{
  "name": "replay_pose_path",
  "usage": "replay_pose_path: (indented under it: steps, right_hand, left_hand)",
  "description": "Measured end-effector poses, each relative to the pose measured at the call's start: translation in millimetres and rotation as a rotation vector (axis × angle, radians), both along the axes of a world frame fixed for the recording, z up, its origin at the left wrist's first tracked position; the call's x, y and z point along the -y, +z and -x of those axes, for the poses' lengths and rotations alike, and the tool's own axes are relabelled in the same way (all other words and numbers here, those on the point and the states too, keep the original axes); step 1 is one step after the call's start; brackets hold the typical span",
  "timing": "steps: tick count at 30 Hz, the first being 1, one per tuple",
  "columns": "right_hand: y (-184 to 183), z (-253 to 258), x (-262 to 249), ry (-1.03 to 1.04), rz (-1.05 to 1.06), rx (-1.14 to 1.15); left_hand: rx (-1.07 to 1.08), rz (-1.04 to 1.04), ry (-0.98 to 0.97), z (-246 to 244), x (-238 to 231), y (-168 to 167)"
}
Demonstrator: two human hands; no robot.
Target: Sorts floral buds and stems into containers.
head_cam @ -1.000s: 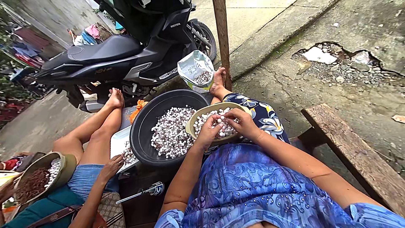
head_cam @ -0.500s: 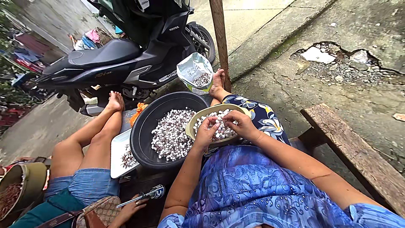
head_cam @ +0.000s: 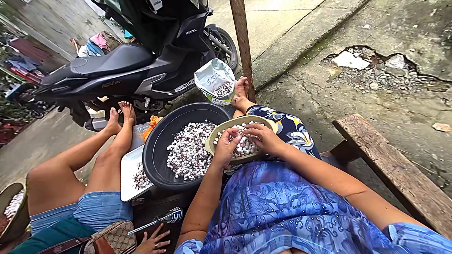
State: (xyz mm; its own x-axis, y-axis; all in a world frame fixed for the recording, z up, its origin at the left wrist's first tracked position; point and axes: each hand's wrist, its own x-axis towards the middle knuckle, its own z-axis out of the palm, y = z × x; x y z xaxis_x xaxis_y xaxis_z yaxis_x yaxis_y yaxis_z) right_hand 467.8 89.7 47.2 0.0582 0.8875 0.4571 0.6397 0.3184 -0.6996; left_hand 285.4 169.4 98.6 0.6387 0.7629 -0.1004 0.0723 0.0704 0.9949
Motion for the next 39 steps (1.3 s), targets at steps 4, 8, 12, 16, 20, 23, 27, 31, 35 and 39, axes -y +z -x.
replay_pose_path:
  steps: [4, 8, 12, 16, 20, 23, 27, 31, 35, 39]
  right_hand:
    - [5, 0, 1, 0.071, -0.129, -0.097]
    - [3, 2, 1, 0.098, -0.150, -0.083]
    - [-1, 0, 0, 0.057, -0.156, -0.061]
    - [-1, 2, 1, 0.033, -0.161, -0.087]
    - [1, 4, 3, 0.024, -0.139, -0.141]
    - [5, 5, 6, -0.051, -0.144, -0.214]
    - [8, 0, 4, -0.202, -0.212, -0.243]
    - [2, -6, 2, -0.159, -0.027, -0.098]
    - [0, -1, 1, -0.078, 0.175, -0.020]
    - [5, -2, 1, -0.079, 0.141, -0.046]
  left_hand:
    - [-0.042, 0.024, -0.044, -3, 1, -2]
    - [-0.043, 0.046, -0.075, -7, 7, 0]
    - [-0.046, 0.051, -0.107, -5, 6, 1]
    - [-0.040, 0.050, -0.103, -4, 6, -2]
    - [-0.070, 0.068, -0.123, -1, 6, -1]
    - [-0.085, 0.068, -0.128, 1, 5, 0]
    - [-0.033, 0.053, -0.019, 5, 2, 1]
    - [0.092, 0.107, 0.094, 12, -2, 0]
    - [0.128, 0.139, 0.126, 17, -6, 5]
    - [0.123, 0.084, 0.106, 17, -4, 6]
